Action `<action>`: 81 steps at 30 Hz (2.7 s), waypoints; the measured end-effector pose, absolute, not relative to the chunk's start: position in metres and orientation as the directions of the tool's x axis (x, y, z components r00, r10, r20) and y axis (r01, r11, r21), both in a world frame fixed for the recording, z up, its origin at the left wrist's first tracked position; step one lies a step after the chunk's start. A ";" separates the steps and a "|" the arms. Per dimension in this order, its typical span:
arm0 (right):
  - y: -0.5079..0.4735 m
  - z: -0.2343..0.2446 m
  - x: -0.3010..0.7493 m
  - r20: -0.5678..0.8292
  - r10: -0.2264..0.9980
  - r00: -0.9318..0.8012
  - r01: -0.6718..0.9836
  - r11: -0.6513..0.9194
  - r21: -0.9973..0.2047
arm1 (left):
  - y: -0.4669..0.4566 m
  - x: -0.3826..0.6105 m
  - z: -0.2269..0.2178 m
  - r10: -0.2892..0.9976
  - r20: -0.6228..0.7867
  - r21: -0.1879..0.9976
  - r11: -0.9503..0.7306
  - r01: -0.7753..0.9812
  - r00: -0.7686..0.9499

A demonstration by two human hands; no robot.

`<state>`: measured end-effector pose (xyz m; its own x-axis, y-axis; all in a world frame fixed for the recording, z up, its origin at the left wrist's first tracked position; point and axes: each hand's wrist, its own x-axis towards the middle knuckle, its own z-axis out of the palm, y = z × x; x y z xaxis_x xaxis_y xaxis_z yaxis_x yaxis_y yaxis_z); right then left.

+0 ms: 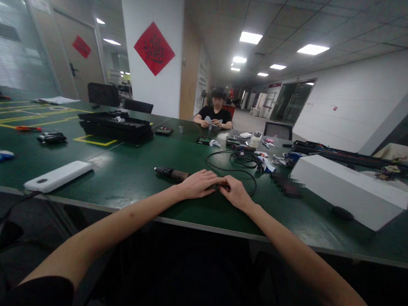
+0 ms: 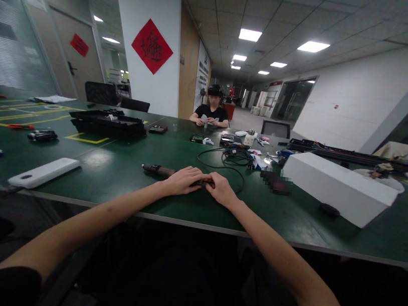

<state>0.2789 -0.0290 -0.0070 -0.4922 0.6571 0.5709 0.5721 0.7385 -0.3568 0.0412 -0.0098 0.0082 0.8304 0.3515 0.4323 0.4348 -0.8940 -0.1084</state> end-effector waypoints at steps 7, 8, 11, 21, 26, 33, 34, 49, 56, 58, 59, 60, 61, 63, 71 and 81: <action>-0.027 -0.009 0.280 0.575 0.657 -0.488 0.576 0.737 -0.353 | -0.009 0.042 0.007 0.350 0.442 -0.130 -0.886 0.445 0.826; -0.027 -0.009 0.280 0.574 0.656 -0.490 0.575 0.738 -0.353 | -0.009 0.042 0.007 0.344 0.445 -0.131 -0.889 0.440 0.827; -0.028 -0.007 0.280 0.568 0.653 -0.501 0.568 0.743 -0.354 | -0.008 0.041 0.006 0.335 0.443 -0.127 -0.895 0.428 0.832; -0.028 -0.007 0.279 0.568 0.653 -0.501 0.567 0.744 -0.354 | -0.008 0.041 0.006 0.332 0.439 -0.147 -0.890 0.431 0.835; -0.029 -0.006 0.279 0.561 0.651 -0.510 0.564 0.746 -0.353 | -0.008 0.041 0.007 0.311 0.446 -0.154 -0.897 0.414 0.839; -0.030 -0.005 0.279 0.552 0.661 -0.507 0.571 0.738 -0.360 | -0.008 0.042 0.007 0.322 0.436 -0.179 -0.884 0.432 0.840; -0.030 -0.005 0.278 0.554 0.660 -0.507 0.568 0.740 -0.361 | -0.008 0.042 0.007 0.313 0.434 -0.178 -0.889 0.421 0.845; -0.031 -0.004 0.279 0.547 0.668 -0.505 0.568 0.734 -0.372 | -0.009 0.043 0.007 0.319 0.451 -0.173 -0.885 0.432 0.833; -0.030 -0.004 0.279 0.548 0.671 -0.499 0.569 0.731 -0.377 | -0.009 0.043 0.008 0.323 0.439 -0.170 -0.887 0.430 0.839; -0.030 -0.004 0.279 0.543 0.678 -0.494 0.572 0.725 -0.384 | -0.009 0.043 0.008 0.332 0.435 -0.174 -0.881 0.440 0.837; -0.030 -0.005 0.279 0.543 0.680 -0.492 0.573 0.723 -0.386 | -0.008 0.043 0.008 0.330 0.432 -0.172 -0.883 0.436 0.839; -0.030 -0.005 0.279 0.544 0.680 -0.491 0.574 0.722 -0.385 | -0.008 0.043 0.008 0.325 0.430 -0.167 -0.888 0.428 0.842; -0.030 -0.006 0.279 0.546 0.679 -0.491 0.574 0.723 -0.384 | -0.008 0.043 0.008 0.320 0.429 -0.161 -0.893 0.420 0.845; -0.030 -0.007 0.279 0.548 0.676 -0.493 0.572 0.726 -0.381 | -0.008 0.043 0.008 0.321 0.430 -0.149 -0.897 0.417 0.844; -0.029 -0.006 0.279 0.545 0.672 -0.502 0.568 0.731 -0.378 | -0.009 0.042 0.008 0.326 0.444 -0.134 -0.897 0.421 0.835; -0.031 -0.005 0.279 0.540 0.676 -0.502 0.565 0.728 -0.388 | -0.010 0.042 0.009 0.329 0.445 -0.146 -0.891 0.429 0.833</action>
